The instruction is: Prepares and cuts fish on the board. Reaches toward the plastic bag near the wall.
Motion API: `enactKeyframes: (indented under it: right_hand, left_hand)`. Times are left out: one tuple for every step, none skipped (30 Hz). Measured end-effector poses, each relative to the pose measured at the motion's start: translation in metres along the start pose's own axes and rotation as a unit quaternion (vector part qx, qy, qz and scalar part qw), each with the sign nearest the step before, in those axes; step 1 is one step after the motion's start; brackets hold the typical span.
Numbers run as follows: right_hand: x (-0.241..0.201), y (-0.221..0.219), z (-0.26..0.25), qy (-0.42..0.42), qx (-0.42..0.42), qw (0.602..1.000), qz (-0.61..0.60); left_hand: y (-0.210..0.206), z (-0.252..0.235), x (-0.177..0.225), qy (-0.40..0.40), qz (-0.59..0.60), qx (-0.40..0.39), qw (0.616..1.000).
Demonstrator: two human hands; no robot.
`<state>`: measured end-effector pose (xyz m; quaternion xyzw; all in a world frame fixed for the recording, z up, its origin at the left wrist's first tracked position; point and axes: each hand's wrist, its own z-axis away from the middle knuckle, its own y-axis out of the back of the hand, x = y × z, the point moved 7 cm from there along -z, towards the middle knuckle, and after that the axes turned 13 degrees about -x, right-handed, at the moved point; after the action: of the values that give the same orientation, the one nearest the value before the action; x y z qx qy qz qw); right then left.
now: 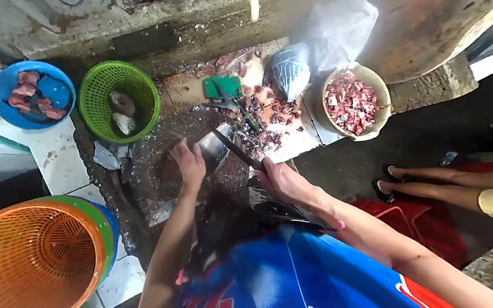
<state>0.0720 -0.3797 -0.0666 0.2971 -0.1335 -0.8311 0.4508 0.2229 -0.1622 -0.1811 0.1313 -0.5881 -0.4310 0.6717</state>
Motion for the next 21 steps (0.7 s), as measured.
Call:
enactKeyframes:
  right_hand:
    - [-0.004, -0.005, -0.004, -0.022, -0.025, 0.999, 0.017]
    - [-0.007, -0.009, -0.010, -0.041, -0.043, 0.998, 0.033]
    - [-0.010, -0.012, -0.016, -0.060, -0.061, 0.995, 0.047]
    - [-0.011, -0.016, -0.020, -0.079, -0.075, 0.992, 0.060]
    - [-0.011, -0.018, -0.023, -0.094, -0.084, 0.990, 0.070]
    - [-0.012, -0.019, -0.024, -0.106, -0.090, 0.987, 0.076]
    - [-0.015, -0.017, -0.024, -0.117, -0.094, 0.986, 0.078]
    - [-0.018, -0.015, -0.022, -0.123, -0.095, 0.984, 0.081]
    - [-0.022, -0.013, -0.019, -0.128, -0.097, 0.983, 0.085]
    - [-0.027, -0.010, -0.016, -0.131, -0.100, 0.982, 0.091]
    - [-0.031, -0.006, -0.013, -0.136, -0.103, 0.981, 0.097]
    - [-0.034, -0.003, -0.011, -0.139, -0.107, 0.979, 0.102]
    - [-0.035, -0.002, -0.010, -0.141, -0.111, 0.978, 0.105]
    - [-0.035, -0.002, -0.010, -0.142, -0.113, 0.977, 0.108]
    - [-0.035, -0.002, -0.012, -0.143, -0.115, 0.977, 0.111]
    - [-0.036, -0.002, -0.013, -0.146, -0.118, 0.976, 0.112]
    - [-0.037, -0.002, -0.013, -0.148, -0.120, 0.975, 0.113]
    - [-0.039, -0.002, -0.012, -0.149, -0.123, 0.974, 0.117]
    - [-0.041, -0.001, -0.011, -0.151, -0.125, 0.973, 0.122]
    - [-0.043, 0.000, -0.011, -0.155, -0.126, 0.971, 0.129]
    - [-0.046, 0.000, -0.012, -0.161, -0.124, 0.970, 0.136]
  left_hand:
    - [-0.006, -0.006, 0.001, 0.017, -0.031, -0.017, 0.999]
    - [-0.013, -0.011, 0.003, 0.027, -0.061, -0.034, 0.997]
    - [-0.022, -0.013, 0.004, 0.034, -0.085, -0.045, 0.995]
    - [-0.030, -0.012, 0.004, 0.035, -0.099, -0.044, 0.994]
    - [-0.036, -0.010, 0.003, 0.032, -0.099, -0.035, 0.994]
    - [-0.039, -0.008, 0.001, 0.028, -0.083, -0.024, 0.996]
    - [-0.038, -0.007, -0.003, 0.023, -0.050, -0.011, 0.998]
    - [-0.036, -0.006, -0.009, 0.018, -0.003, 0.006, 1.000]
    - [-0.030, -0.001, -0.017, 0.015, 0.054, 0.027, 0.998]
    - [-0.022, 0.004, -0.024, 0.011, 0.107, 0.056, 0.993]
    - [-0.014, 0.008, -0.032, 0.013, 0.149, 0.090, 0.985]
    - [-0.006, 0.012, -0.039, 0.019, 0.180, 0.117, 0.976]
    - [0.001, 0.016, -0.043, 0.025, 0.192, 0.133, 0.972]
    - [0.005, 0.017, -0.043, 0.029, 0.187, 0.131, 0.973]
    - [0.007, 0.016, -0.038, 0.030, 0.161, 0.106, 0.981]
    - [0.005, 0.012, -0.030, 0.028, 0.122, 0.062, 0.990]
    - [-0.001, 0.007, -0.020, 0.023, 0.080, 0.013, 0.996]
    - [-0.009, 0.002, -0.011, 0.021, 0.034, -0.031, 0.999]
    - [-0.018, -0.001, -0.003, 0.019, -0.012, -0.056, 0.998]
    - [-0.027, -0.004, 0.002, 0.019, -0.059, -0.064, 0.996]
    - [-0.035, -0.005, 0.005, 0.021, -0.103, -0.060, 0.993]
